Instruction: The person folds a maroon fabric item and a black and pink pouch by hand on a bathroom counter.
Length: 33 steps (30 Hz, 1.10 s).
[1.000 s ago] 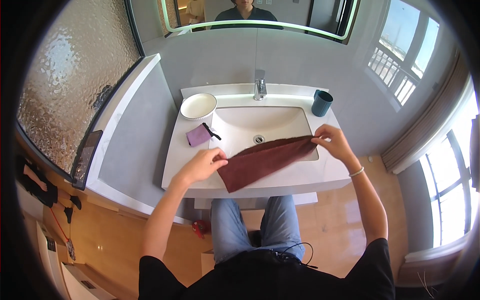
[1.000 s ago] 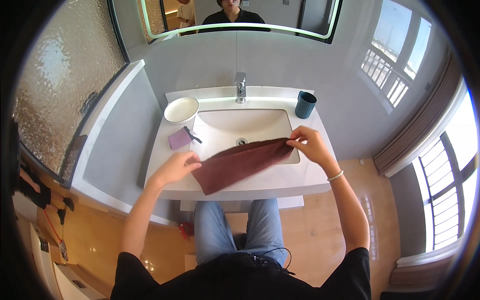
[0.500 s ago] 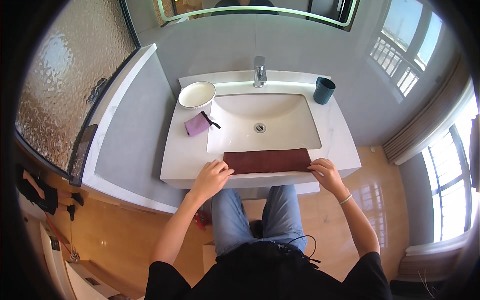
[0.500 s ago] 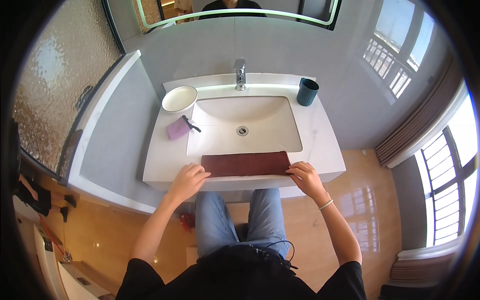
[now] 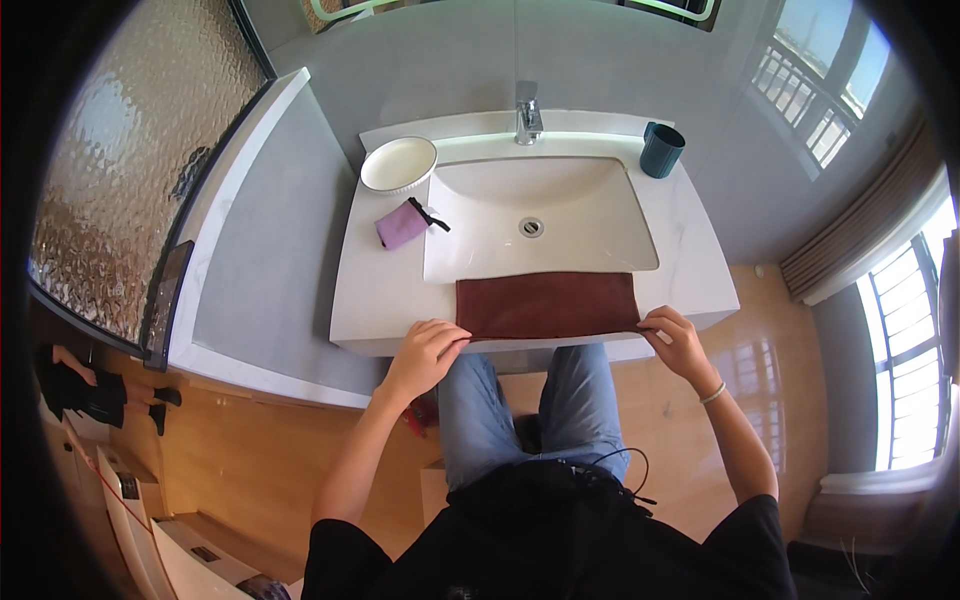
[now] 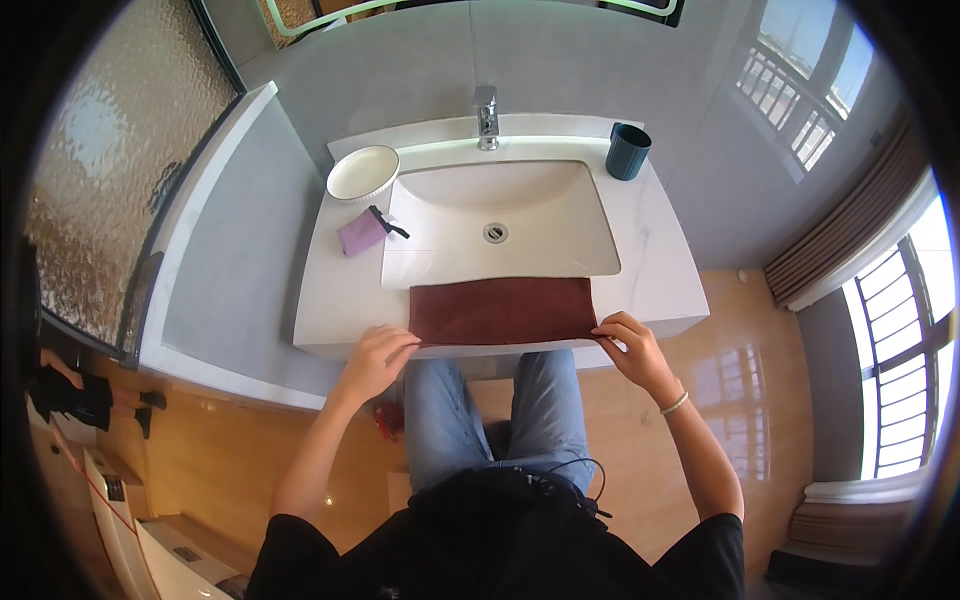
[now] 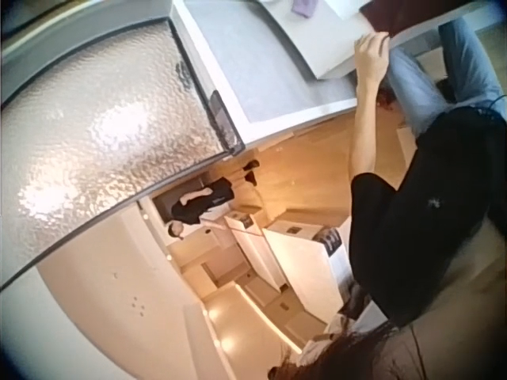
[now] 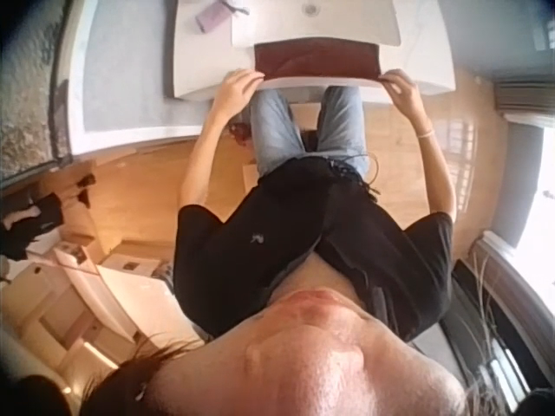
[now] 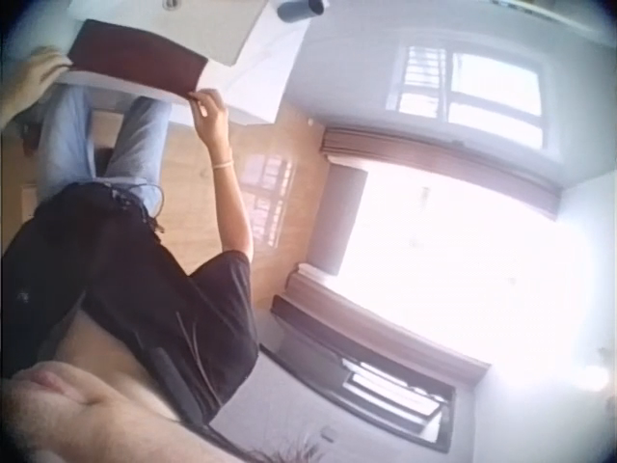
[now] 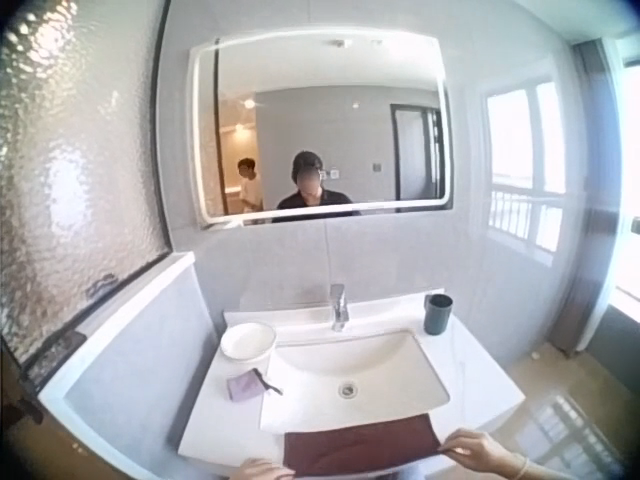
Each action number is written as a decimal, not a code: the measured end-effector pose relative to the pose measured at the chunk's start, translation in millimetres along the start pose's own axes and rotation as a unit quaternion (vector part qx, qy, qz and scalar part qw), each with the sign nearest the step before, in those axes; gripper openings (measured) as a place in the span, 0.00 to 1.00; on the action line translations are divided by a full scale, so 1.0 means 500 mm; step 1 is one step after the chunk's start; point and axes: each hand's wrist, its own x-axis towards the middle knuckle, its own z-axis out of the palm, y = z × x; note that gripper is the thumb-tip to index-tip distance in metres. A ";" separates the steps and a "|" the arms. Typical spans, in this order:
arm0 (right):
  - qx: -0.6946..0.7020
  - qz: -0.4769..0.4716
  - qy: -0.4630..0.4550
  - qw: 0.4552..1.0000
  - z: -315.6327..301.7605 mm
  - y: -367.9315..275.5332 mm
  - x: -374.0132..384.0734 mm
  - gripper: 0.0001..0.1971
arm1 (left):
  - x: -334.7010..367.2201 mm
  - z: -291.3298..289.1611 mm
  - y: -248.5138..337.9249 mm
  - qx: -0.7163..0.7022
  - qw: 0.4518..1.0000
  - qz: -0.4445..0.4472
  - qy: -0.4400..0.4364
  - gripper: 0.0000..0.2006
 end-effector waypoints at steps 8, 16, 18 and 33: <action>0.084 0.128 0.038 0.987 -0.002 0.059 0.116 0.07 | 0.095 0.012 -0.069 -0.193 0.957 -0.203 0.076 0.08; -0.022 0.162 -0.058 0.985 0.011 0.027 0.148 0.13 | 0.112 0.043 -0.102 -0.004 0.986 -0.167 0.027 0.11; -0.060 0.100 -0.063 0.991 0.012 0.057 0.145 0.13 | 0.133 0.036 -0.090 0.057 0.989 -0.120 -0.058 0.11; 0.208 0.341 -0.050 0.915 0.051 0.017 0.153 0.19 | 0.115 0.024 -0.059 -0.077 0.942 -0.327 0.000 0.18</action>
